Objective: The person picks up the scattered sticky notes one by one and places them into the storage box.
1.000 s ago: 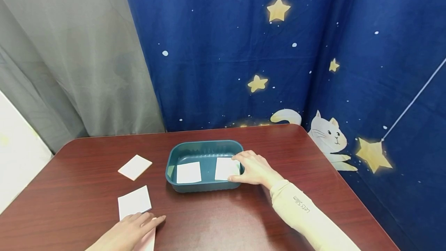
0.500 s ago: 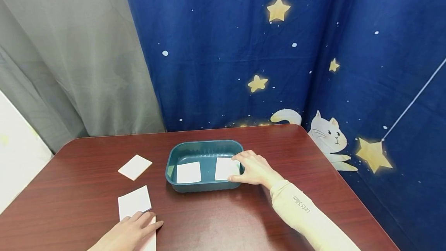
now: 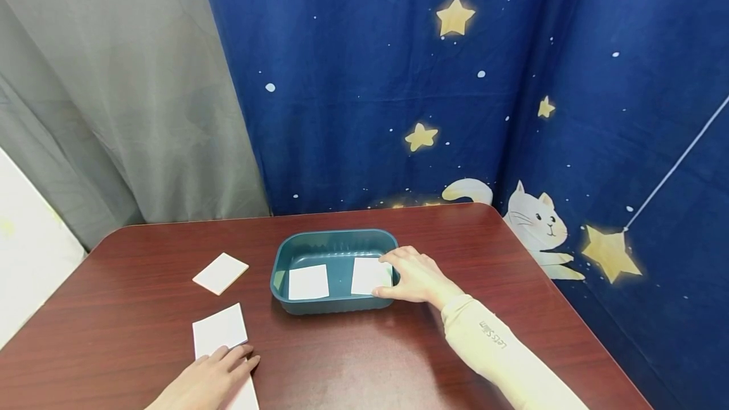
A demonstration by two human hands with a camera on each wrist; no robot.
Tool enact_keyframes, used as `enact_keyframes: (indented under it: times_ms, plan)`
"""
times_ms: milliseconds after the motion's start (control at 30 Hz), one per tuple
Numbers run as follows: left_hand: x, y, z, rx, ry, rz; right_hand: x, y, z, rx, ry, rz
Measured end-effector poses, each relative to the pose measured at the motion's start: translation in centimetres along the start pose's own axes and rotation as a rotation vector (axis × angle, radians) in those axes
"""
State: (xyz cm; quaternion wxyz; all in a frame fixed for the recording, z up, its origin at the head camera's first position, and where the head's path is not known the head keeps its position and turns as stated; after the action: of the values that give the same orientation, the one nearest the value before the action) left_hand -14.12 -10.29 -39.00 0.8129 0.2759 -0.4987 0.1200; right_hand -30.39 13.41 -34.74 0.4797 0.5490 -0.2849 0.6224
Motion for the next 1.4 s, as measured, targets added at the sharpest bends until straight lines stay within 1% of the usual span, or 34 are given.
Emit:
enact_keyframes:
  times_ms: [100, 200, 300, 367, 467, 600, 667, 800, 933, 1100, 1200, 1267, 1333, 1400]
  plan:
    - [-0.1, 0.0, 0.0, 0.007, -0.016, 0.025, 0.0, 0.0, 0.0, 0.000, 0.003, 0.001]
    - [-0.3, 0.1, 0.0, 0.002, -0.032, 0.069, 0.0, 0.0, 0.0, 0.003, 0.004, -0.001]
    - [-0.4, 0.2, -0.1, -0.008, -0.036, 0.081, 0.0, 0.0, 0.0, 0.004, 0.003, -0.003]
    - [-0.3, 0.2, -0.1, -0.013, -0.027, 0.068, 0.0, 0.0, 0.0, 0.006, 0.002, -0.004]
    - [0.1, 0.4, -0.2, -0.014, -0.015, 0.018, 0.0, 0.0, 0.0, 0.006, 0.002, -0.004]
    - [0.4, 0.5, -0.2, -0.010, -0.032, -0.017, 0.0, 0.0, 0.0, 0.010, -0.002, -0.009]
    - [0.5, 0.7, -0.2, -0.010, -0.046, -0.016, 0.0, 0.0, 0.0, 0.010, -0.003, -0.011]
    - [0.3, 0.9, -0.1, -0.016, -0.082, 0.009, -0.1, 0.0, 0.0, 0.010, -0.005, -0.012]
    - [0.2, 1.1, 0.0, -0.021, -0.117, 0.011, -0.1, 0.0, 0.0, 0.010, -0.009, -0.012]
    - [0.3, 1.2, 0.2, -0.019, -0.172, -0.024, -0.1, 0.0, 0.0, 0.007, -0.006, -0.010]
    - [0.5, 1.3, 0.4, -0.021, -0.178, -0.064, -0.1, 0.0, 0.0, 0.008, -0.007, -0.007]
    - [0.6, 1.3, 0.5, -0.009, -0.190, -0.069, -0.1, 0.0, 0.0, 0.010, -0.008, -0.006]
    - [0.6, 1.3, 0.7, 0.012, -0.213, -0.055, -0.1, 0.0, 0.1, 0.009, -0.006, -0.006]
    - [0.7, 1.5, 0.9, 0.030, -0.242, -0.023, -0.1, 0.0, 0.1, 0.010, -0.004, -0.006]
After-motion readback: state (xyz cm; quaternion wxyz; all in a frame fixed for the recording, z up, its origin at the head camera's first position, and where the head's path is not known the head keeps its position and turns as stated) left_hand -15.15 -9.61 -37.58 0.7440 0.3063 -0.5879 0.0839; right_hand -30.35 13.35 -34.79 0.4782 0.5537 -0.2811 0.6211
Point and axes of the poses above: each hand's wrist, its own y-axis towards the middle knuckle, its own x-axis out of the back of the hand, z = x × y, the point moved 10 cm from there along y, towards the middle knuckle, and after that the axes turned 13 degrees about -x, right-handed, at the moved point
